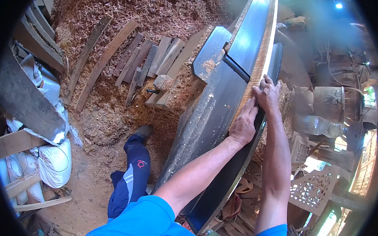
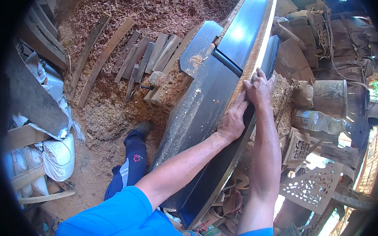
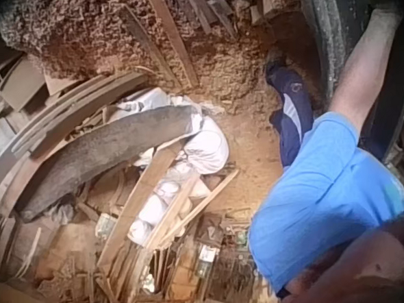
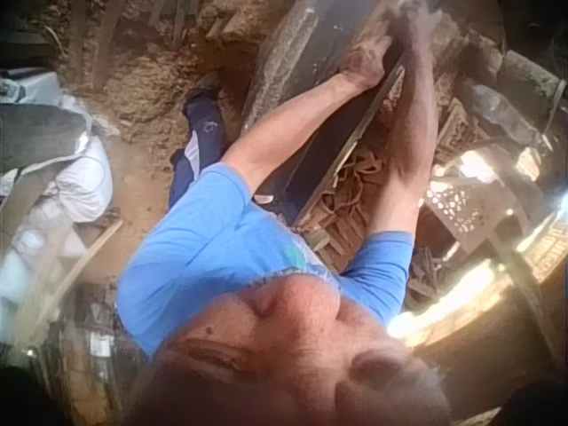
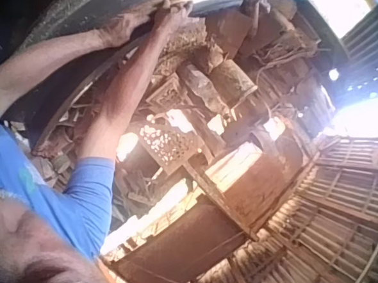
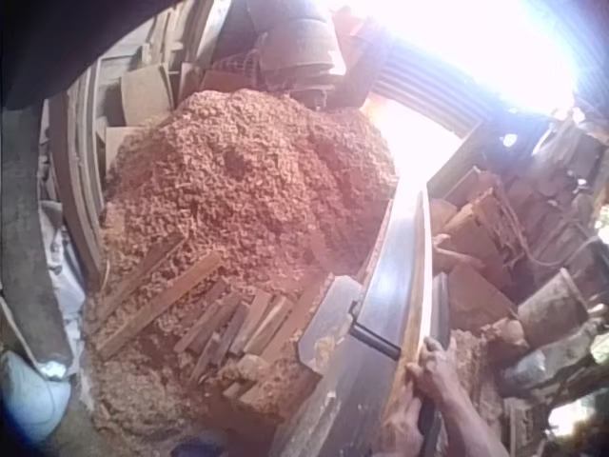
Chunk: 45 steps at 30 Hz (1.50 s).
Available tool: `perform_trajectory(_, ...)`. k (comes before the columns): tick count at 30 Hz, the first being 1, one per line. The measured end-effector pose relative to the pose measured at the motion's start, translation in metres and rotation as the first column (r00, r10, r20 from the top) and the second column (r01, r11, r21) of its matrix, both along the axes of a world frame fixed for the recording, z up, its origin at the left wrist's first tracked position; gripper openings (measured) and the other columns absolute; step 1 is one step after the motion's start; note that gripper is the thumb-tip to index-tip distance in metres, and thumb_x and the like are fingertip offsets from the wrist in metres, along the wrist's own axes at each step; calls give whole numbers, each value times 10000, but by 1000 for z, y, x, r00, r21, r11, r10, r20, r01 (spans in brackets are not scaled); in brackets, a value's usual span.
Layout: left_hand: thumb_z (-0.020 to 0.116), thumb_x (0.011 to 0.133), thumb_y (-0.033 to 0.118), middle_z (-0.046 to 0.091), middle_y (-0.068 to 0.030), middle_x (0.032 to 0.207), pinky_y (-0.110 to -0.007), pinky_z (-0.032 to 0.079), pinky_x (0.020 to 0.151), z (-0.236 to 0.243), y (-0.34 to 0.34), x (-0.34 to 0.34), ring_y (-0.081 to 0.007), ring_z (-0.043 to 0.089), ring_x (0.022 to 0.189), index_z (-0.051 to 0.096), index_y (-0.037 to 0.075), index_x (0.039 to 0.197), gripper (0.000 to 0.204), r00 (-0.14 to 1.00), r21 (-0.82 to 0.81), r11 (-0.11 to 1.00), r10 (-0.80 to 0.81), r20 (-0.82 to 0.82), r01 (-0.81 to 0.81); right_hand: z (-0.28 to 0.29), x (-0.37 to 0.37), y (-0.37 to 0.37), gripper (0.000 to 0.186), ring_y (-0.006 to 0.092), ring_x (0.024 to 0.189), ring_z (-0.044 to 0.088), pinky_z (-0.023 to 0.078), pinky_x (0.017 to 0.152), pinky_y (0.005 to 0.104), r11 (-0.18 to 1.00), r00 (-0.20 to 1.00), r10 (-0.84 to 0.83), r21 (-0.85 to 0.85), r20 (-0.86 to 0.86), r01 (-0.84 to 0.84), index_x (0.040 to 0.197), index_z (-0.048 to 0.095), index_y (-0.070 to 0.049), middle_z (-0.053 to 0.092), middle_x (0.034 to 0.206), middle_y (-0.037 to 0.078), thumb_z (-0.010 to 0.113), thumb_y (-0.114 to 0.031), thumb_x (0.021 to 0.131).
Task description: The person feeds several wood planks through a jointer machine, picks up wood pieces from the floor, and measures a piece of wood with a tape measure.
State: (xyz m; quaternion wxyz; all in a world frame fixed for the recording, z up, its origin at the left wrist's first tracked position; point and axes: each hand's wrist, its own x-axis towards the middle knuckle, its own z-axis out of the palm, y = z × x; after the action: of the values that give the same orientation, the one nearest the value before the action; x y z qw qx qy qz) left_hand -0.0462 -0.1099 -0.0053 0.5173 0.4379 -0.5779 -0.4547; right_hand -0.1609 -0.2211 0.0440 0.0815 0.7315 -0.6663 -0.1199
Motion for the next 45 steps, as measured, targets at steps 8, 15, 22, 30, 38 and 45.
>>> perform_trajectory(8, 432, 845, -81, 363, -228, 1563, -413, 323, 1195, -1, -13, -4, -356, 329, 1467, 524, -41, 1326, 492, 1000, 5, 1000, -21, 2, 21, -3, -8, -15, 577, 216, 1416, 423, 208, 1151, 612, 999, 999, -19, 31, -34, 20, 1276, 637, 38, 595, 1399, 153, 604, -400, 902)
perform_trajectory(15, 435, 844, -83, 376, -232, 1554, -413, 347, 1182, 1, -24, -8, -355, 359, 1452, 535, -35, 1334, 502, 1000, 11, 1000, -6, 20, 6, -1, -12, -27, 561, 210, 1411, 435, 202, 1155, 606, 1000, 999, 4, 12, -42, -3, 1250, 659, 32, 602, 1393, 143, 605, -397, 892)
perform_trajectory(22, 431, 852, -76, 395, -241, 1539, -416, 335, 1189, 1, -34, -14, -363, 363, 1449, 537, -44, 1330, 490, 1000, -9, 1000, 4, 11, -4, -5, -21, -37, 566, 215, 1408, 442, 192, 1168, 643, 1000, 999, 7, 1, -52, -7, 1254, 658, 32, 593, 1402, 148, 606, -395, 887)
perform_trajectory(30, 429, 865, -69, 398, -250, 1535, -417, 366, 1164, 3, -52, -18, -371, 394, 1426, 545, -50, 1317, 467, 1000, -10, 1000, -5, 4, 5, -4, -23, -54, 534, 234, 1402, 448, 179, 1177, 651, 999, 999, -32, 20, -22, 33, 1243, 667, 16, 578, 1417, 154, 590, -384, 898)
perform_trajectory(38, 430, 861, -75, 396, -255, 1535, -419, 380, 1151, 3, -68, -24, -380, 406, 1415, 551, -50, 1315, 471, 1000, -39, 999, 13, 8, -12, 3, -21, -70, 523, 233, 1391, 458, 185, 1178, 645, 993, 997, -66, 99, -50, 71, 1237, 669, 3, 547, 1446, 160, 593, -388, 900)
perform_trajectory(45, 430, 860, -68, 391, -252, 1539, -421, 374, 1156, 2, -81, -30, -383, 404, 1417, 560, -55, 1297, 456, 1000, -42, 999, 15, -4, -15, -7, -38, -85, 532, 253, 1383, 472, 191, 1175, 651, 999, 999, -34, 3, -14, 34, 1234, 668, 28, 568, 1424, 166, 609, -374, 892)
